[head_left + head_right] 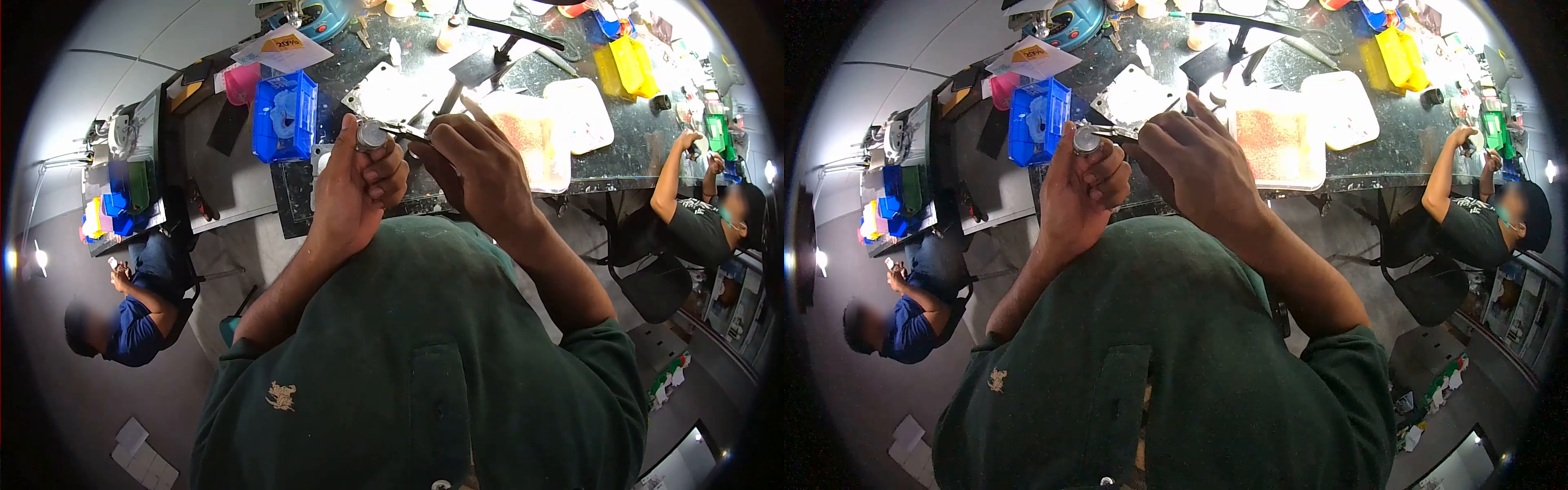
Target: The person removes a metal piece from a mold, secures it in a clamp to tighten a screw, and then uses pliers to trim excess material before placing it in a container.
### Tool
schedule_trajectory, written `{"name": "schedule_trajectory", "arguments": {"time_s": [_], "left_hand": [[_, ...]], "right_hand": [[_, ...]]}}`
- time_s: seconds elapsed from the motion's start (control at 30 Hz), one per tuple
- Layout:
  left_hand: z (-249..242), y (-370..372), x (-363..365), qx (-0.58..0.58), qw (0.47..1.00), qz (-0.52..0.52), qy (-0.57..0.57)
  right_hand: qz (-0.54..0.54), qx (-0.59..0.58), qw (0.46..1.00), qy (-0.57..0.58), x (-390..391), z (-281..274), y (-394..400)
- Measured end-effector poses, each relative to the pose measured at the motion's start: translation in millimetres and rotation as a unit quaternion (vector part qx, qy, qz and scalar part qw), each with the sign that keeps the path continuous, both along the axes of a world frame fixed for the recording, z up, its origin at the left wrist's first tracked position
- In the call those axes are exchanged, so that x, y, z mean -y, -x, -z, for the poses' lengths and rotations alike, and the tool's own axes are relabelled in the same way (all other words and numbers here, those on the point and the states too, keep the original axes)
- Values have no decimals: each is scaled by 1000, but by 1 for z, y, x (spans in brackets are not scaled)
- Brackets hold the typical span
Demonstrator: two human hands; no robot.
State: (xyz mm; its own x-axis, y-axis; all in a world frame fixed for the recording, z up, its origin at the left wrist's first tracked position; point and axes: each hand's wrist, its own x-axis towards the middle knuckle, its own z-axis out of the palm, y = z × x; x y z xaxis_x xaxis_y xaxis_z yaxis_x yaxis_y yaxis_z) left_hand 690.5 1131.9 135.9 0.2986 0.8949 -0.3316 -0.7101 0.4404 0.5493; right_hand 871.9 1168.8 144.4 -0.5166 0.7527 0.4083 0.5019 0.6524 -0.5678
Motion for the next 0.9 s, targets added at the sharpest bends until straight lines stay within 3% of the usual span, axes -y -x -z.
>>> {"name": "schedule_trajectory", "arguments": {"time_s": [0.27,0.37,0.43,0.53,0.6,0.67,0.83,0.9], "left_hand": [[0,1,0,-19,1000,-5,-4],[-4,-5,2,-33,999,5,17],[0,-1,4,-21,999,5,31],[-1,5,-1,26,999,5,28],[0,8,1,62,998,-11,22],[2,9,-1,140,989,-3,55],[0,5,-2,119,993,10,19],[-3,5,-2,59,998,-11,12]], "right_hand": [[7,-11,1000,-17,1,10,5],[-53,46,997,-7,2,17,5],[-21,19,994,102,2,15,8],[11,-61,993,105,4,19,8],[24,-56,991,119,0,14,7],[2,-54,998,-13,-6,13,6],[20,-26,998,-49,-5,6,6],[21,-15,999,-33,-5,4,6]]}}
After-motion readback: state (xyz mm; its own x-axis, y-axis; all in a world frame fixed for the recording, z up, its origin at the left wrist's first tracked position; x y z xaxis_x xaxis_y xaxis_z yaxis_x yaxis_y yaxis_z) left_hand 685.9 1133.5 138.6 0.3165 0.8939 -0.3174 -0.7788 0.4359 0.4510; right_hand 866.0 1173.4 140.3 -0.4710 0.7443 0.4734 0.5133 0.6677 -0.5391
